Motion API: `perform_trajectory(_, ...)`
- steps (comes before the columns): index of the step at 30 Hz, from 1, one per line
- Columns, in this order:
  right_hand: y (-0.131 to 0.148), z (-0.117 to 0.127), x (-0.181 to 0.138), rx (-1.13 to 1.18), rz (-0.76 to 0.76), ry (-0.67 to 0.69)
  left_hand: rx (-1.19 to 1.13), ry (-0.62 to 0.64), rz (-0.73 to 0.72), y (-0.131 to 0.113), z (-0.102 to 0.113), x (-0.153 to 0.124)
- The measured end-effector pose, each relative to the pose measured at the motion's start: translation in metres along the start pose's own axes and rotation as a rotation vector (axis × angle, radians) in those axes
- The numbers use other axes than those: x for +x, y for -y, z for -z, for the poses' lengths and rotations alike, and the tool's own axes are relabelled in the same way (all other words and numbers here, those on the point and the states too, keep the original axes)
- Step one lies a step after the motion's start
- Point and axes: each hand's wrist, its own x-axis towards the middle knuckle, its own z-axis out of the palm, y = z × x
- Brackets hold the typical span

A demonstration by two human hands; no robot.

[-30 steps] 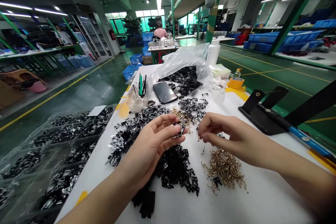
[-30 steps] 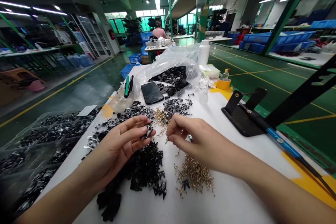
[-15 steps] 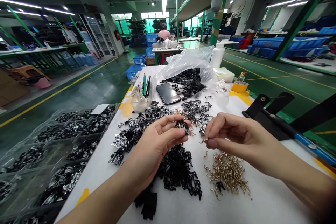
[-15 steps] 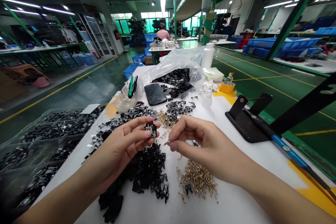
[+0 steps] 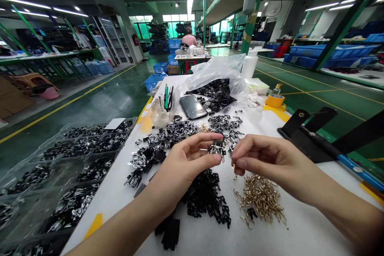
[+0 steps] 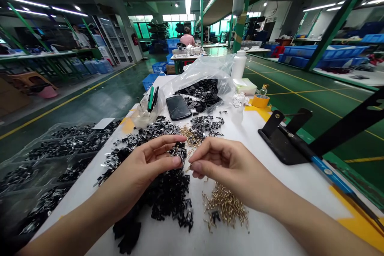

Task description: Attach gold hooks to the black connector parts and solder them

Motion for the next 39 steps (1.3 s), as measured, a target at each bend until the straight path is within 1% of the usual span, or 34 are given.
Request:
perform_trajectory(7,0.002,-0.001,-0.001,-0.017,0.021,-0.032,-0.048,-0.003,0.037,-0.001,-0.001,-0.001)
perform_trajectory(11,0.004,-0.001,-0.001,-0.003,0.01,-0.078,0.0,-0.025,-0.007,-0.003,-0.002,-0.001)
perform_trajectory(15,0.005,-0.001,-0.004,-0.135,0.013,-0.114,0.059,-0.025,-0.016,-0.003,-0.002,-0.001)
perform_trajectory(18,0.005,-0.003,-0.004,-0.285,0.083,-0.162,0.108,-0.015,-0.021,-0.002,-0.002,-0.002)
perform_trajectory(22,0.001,-0.005,-0.003,-0.515,0.3,-0.203,0.166,-0.032,-0.066,0.0,-0.002,-0.003)
perform_trajectory(24,-0.001,-0.005,-0.002,-0.633,0.39,-0.194,0.19,-0.043,-0.084,0.001,-0.002,-0.004)
perform_trajectory(26,-0.003,-0.004,-0.002,-0.716,0.443,-0.179,0.203,-0.05,-0.085,0.002,-0.001,-0.004)
perform_trajectory(32,-0.006,-0.004,-0.002,-0.825,0.516,-0.11,0.221,-0.048,-0.069,-0.001,-0.003,-0.005)
perform_trajectory(34,-0.007,-0.003,-0.002,-0.87,0.521,-0.087,0.253,-0.045,-0.077,-0.002,-0.006,-0.006)
perform_trajectory(36,-0.007,-0.003,-0.002,-0.875,0.506,-0.074,0.288,-0.036,-0.115,-0.001,-0.008,-0.007)
perform_trajectory(37,-0.006,-0.003,-0.001,-0.853,0.493,-0.068,0.299,-0.029,-0.131,-0.001,-0.008,-0.007)
perform_trajectory(39,-0.004,-0.003,-0.001,-0.773,0.456,-0.07,0.28,0.002,-0.115,0.001,-0.007,-0.006)
